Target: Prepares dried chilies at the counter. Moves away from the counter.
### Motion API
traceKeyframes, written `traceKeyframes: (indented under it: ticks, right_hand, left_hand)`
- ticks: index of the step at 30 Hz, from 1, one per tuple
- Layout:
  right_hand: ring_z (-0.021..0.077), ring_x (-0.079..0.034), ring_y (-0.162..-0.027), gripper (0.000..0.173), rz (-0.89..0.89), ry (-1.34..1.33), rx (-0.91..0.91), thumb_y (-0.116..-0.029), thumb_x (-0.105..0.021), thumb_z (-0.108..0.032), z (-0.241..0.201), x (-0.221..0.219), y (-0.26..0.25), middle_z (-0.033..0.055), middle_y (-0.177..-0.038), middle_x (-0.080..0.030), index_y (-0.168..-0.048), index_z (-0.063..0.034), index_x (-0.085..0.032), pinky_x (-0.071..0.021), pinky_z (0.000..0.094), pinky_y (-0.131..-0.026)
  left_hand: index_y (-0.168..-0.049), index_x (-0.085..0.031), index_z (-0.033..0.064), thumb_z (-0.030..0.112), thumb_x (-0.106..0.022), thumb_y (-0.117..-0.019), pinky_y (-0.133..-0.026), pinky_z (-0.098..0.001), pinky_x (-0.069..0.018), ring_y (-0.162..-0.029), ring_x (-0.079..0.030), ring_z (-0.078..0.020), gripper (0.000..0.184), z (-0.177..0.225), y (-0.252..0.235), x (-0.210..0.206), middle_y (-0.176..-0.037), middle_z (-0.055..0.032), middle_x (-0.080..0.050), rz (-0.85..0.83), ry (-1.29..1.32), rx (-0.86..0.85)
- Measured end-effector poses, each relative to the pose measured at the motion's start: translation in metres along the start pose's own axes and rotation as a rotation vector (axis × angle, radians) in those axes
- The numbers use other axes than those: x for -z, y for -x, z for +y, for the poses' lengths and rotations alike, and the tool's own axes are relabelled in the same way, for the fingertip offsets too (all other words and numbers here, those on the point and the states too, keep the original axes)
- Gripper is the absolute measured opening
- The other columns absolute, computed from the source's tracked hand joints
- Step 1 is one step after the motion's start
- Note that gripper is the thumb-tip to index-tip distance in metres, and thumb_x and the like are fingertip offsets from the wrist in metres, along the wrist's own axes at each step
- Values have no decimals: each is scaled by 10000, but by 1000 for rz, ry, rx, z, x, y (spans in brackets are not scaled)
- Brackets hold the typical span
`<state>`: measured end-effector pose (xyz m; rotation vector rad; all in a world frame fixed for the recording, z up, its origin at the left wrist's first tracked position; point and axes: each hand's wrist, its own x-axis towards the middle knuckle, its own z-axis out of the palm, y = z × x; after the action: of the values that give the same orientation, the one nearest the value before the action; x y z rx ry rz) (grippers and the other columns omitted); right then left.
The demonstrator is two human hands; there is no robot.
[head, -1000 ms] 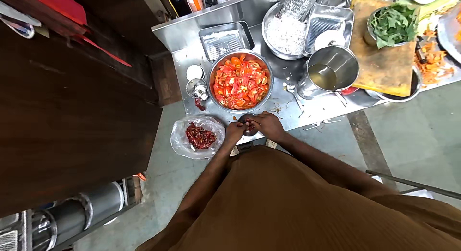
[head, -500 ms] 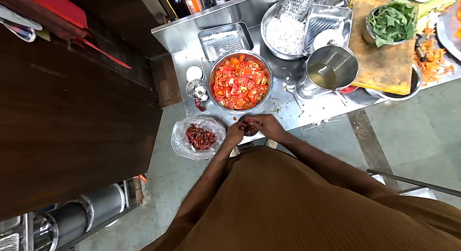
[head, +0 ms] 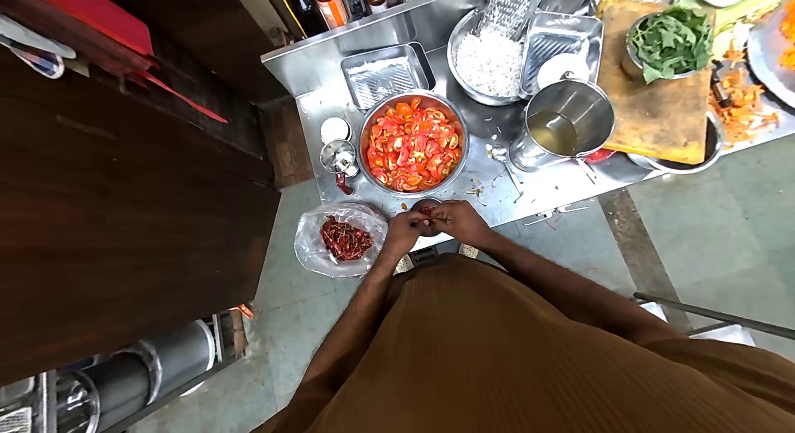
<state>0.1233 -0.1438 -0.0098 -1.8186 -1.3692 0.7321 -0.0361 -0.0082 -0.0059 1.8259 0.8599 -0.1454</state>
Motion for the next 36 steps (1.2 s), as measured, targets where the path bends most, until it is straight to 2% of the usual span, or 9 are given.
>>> traceKeyframes:
  ticks: [3, 6, 12, 15, 18, 27, 31, 34, 36]
  right_hand:
    - [162, -701, -923, 123, -27, 30, 14, -950, -713, -209, 2, 0, -1, 44, -957, -735, -991, -107, -769, -590, 407, -900]
    - [170, -683, -994, 175, -69, 155, 50, -964, -691, -325, 4, -2, -2, -1, -981, -738, -981, -182, -791, -568, 422, -912]
    - [183, -668, -915, 198, 56, 289, 286, -987, -628, -267, 7, -7, 0, -11, -891, -722, -914, -161, -778, -551, 396, -807]
    - [170, -687, -985, 210, 130, 278, 390, -1017, -612, -265, 14, -10, 2, -12, -981, -753, -999, -164, -795, -561, 382, -853]
    - [170, -697, -1007, 195, 161, 238, 457, -1013, -630, -243, 18, -10, 3, 1, -994, -761, -1022, -145, -798, -569, 369, -900]
    - [218, -697, -1044, 192, 92, 275, 670, -1021, -620, -186, 11, -7, 1, 54, -1031, -759, -1053, -101, -790, -554, 394, -943]
    - [226, -703, -1048, 176, 193, 204, 546, -1001, -653, -165, 21, 1, -10, 66, -1062, -766, -1082, -90, -790, -564, 397, -965]
    - [199, -688, -1054, 175, 233, 177, 373, -1013, -653, -190, 22, 5, -16, 53, -1046, -748, -1093, -107, -784, -562, 366, -970]
    - [213, -670, -1089, 202, 163, 195, 250, -1040, -598, -182, 19, 6, -19, 57, -1073, -734, -1117, -111, -771, -543, 377, -1002]
  left_hand:
    - [-1013, -769, 120, 234, -696, -983, -831, -444, -611, -821, -723, -163, 139, 7, 4, 1, -903, -36, -751, 76, -139, -22]
    - [-966, -780, 132, 224, -702, -975, -879, -498, -580, -898, -717, -209, 121, 13, 5, -2, -928, -52, -752, 114, -259, -29]
    - [-961, -796, 174, 145, -640, -950, -925, -550, -546, -1010, -704, -243, 159, 20, -2, 2, -1003, -51, -760, 43, -252, 93]
    - [-1028, -774, 120, 137, -610, -995, -770, -443, -580, -811, -698, -185, 168, 10, -12, 7, -921, -56, -752, -60, -68, 157]
    - [-1068, -723, 29, 92, -602, -1021, -577, -283, -479, -598, -558, -106, 144, 4, -15, 6, -785, -56, -687, -156, 217, 233]
    - [-1055, -632, 76, 27, -530, -1001, -533, -226, -438, -583, -503, -66, 125, -1, -10, 25, -770, 16, -589, -429, 479, 422]
    - [-1179, -650, 135, 168, -548, -1031, -581, -266, -459, -654, -540, -88, 183, 0, -18, 22, -859, 19, -626, -318, 629, 481]
    - [-1195, -684, 78, 207, -552, -1063, -548, -268, -460, -609, -547, -97, 226, -1, -21, 16, -878, -34, -692, -119, 428, 394]
    - [-1192, -684, 26, 160, -518, -1083, -605, -292, -535, -641, -616, -118, 240, -4, -24, 10, -895, -75, -722, -62, 378, 322]
